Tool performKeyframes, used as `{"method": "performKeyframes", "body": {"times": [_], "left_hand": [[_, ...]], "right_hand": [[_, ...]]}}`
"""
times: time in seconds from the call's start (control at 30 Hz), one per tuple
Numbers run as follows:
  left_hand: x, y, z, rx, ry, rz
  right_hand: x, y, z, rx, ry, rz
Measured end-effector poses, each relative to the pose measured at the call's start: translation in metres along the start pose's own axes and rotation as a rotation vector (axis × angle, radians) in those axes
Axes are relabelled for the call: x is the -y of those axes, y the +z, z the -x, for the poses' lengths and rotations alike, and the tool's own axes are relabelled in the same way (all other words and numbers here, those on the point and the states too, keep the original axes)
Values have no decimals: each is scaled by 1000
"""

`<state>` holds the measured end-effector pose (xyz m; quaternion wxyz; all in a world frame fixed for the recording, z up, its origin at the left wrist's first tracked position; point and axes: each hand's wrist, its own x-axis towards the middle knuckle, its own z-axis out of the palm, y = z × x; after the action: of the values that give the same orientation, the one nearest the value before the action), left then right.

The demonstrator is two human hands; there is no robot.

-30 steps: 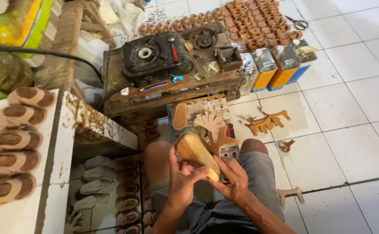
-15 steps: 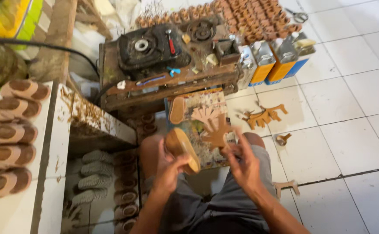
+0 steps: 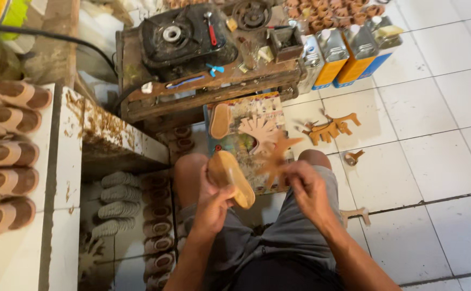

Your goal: The person assembles wooden slippers by hand, fitting a star-shaped upper piece onto a wooden sole and then attaching a heel piece. The person places the completed slipper on a nearby shelf and repeats the process with another set of parts.

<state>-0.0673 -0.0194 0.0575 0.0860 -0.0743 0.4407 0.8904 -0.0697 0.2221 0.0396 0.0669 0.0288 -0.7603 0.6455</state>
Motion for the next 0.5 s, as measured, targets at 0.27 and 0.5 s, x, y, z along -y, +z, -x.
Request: {"method": "performKeyframes", "body": {"times": [0.27, 0.5], "left_hand": [[-14, 34, -2, 103, 223, 57], [-12, 56, -2, 91, 233, -2]], "right_hand": [[31, 18, 8, 274, -136, 155], [42, 13, 17, 53, -524, 305]]}}
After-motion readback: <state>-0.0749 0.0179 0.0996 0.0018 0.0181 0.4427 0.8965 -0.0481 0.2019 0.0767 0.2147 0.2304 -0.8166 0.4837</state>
